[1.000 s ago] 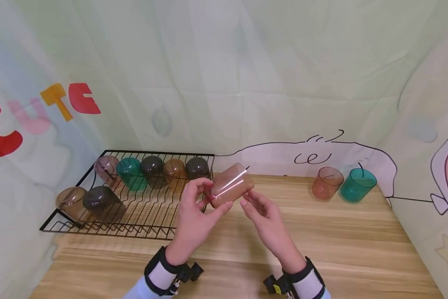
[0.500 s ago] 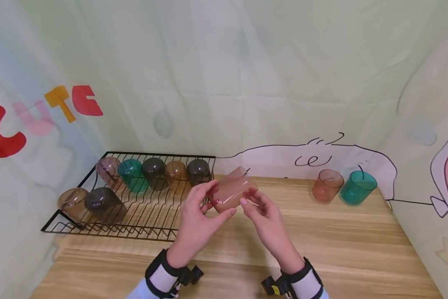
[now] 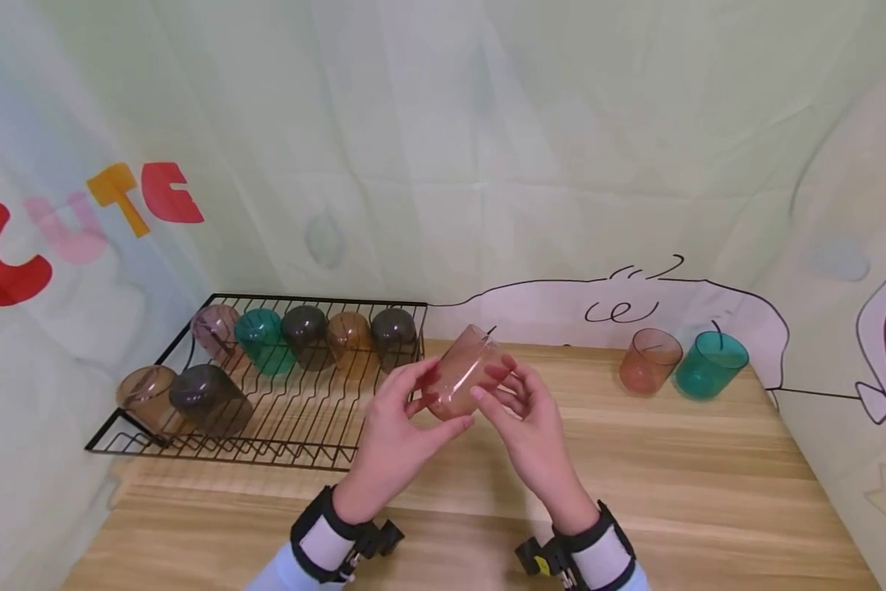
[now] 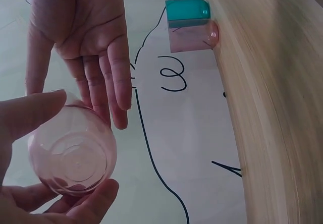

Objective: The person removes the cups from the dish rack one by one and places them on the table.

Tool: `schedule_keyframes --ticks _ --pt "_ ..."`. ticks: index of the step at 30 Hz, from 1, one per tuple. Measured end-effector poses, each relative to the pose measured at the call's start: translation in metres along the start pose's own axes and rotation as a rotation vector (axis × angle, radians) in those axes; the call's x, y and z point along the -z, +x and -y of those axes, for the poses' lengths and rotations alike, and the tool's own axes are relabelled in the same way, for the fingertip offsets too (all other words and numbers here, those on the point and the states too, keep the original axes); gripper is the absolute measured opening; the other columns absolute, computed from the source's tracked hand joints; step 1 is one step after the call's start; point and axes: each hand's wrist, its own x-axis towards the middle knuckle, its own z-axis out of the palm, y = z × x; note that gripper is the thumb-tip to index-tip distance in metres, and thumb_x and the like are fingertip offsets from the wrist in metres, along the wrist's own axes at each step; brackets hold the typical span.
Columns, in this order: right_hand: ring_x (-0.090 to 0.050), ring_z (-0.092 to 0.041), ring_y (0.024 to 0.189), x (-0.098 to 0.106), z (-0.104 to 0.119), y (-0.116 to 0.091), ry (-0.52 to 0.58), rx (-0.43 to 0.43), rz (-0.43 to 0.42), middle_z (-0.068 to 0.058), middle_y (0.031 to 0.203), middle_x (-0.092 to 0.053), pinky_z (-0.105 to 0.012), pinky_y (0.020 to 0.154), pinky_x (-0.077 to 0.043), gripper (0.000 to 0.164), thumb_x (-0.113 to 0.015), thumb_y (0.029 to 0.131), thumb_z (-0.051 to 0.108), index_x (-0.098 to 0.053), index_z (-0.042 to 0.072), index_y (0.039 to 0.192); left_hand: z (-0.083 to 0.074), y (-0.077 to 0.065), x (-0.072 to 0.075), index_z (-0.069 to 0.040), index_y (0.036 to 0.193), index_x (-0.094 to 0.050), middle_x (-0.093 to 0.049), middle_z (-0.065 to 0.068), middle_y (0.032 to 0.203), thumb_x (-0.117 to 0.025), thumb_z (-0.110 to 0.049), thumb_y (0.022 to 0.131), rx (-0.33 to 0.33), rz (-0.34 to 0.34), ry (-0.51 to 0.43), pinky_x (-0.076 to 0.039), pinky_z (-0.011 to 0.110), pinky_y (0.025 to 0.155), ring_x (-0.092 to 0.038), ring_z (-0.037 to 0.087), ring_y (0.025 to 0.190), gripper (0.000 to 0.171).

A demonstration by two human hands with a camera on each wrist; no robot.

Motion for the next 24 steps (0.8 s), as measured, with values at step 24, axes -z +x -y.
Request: schedule_keyframes --ticks 24 --pt "-0.057 -0.024 0.116 0.0017 0.0046 0.0014 -0.078 0.103 -0.024 -0.008 0.133 -0.054 -0.031 0.088 -0.054 0.078 -0.08 0.072 0.028 -0.039 0.018 0.138 0.0007 0.0001 0.0002 -0.018 0.134 -0.046 -0.052 -0.001 0.131 -0.08 -0.029 0.071 0.037 0.13 0.071 -0.048 0.017 0.092 -0.055 0.012 0.116 0.073"
